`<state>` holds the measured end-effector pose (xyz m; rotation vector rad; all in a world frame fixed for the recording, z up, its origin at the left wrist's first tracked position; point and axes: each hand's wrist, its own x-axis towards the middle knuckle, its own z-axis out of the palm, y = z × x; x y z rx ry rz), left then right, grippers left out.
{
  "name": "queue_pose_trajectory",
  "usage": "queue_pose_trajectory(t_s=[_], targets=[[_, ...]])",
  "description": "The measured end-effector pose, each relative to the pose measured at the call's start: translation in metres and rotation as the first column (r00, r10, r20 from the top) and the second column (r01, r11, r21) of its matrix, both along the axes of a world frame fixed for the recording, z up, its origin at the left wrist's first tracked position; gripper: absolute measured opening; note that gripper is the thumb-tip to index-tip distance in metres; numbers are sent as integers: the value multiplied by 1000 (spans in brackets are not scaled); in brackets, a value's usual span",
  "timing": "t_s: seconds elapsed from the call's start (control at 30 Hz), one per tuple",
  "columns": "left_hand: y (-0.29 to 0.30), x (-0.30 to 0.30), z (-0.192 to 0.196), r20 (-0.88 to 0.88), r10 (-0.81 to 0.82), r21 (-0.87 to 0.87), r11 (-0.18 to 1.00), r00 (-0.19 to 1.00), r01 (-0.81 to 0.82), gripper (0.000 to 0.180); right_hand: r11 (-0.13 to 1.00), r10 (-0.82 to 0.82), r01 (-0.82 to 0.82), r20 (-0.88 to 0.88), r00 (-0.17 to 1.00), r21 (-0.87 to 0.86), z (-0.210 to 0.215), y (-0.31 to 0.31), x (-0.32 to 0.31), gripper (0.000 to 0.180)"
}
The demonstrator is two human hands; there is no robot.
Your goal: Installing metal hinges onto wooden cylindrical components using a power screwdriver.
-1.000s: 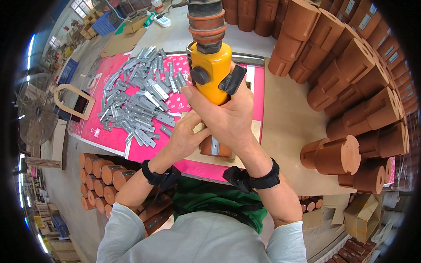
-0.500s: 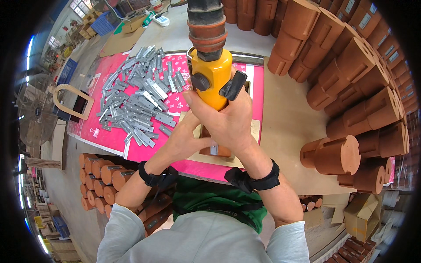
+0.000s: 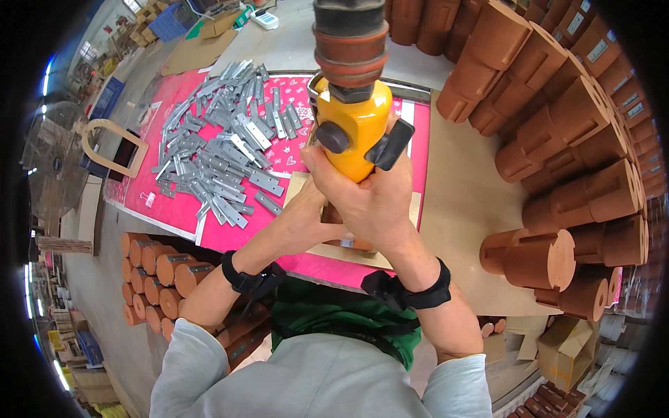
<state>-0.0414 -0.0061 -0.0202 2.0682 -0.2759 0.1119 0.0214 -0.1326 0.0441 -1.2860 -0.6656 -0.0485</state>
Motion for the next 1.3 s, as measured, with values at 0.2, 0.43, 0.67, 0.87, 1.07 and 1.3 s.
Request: queue_pose_trajectory(t_s=[0.2, 0.43, 0.67, 0.87, 1.07, 1.3], targets=[[0, 0, 1, -7, 2, -4, 1000, 1000, -2, 76, 999, 27, -26, 25, 999, -28, -4, -1, 3, 13], [-1, 0, -2, -34, 2, -14, 1000, 999, -2, 76, 998, 60, -60, 14, 998, -17, -3, -1, 0, 19], [14, 21, 6, -52, 20, -98, 995, 998, -25, 48, 999, 29, -29, 8, 1000, 38, 10, -10, 4, 25], [46, 93, -27, 124, 72, 448, 886, 990, -120, 21, 995, -79, 78, 20, 997, 59, 11, -24, 11, 24], [36, 120, -26, -53, 71, 659, 752, 996, -18, 14, 992, -104, 106, -27, 994, 66, 9, -40, 6, 24], [41, 119, -38, 11, 38, 613, 789, 999, -37, 12, 993, -105, 106, -25, 994, 51, 8, -42, 6, 25]])
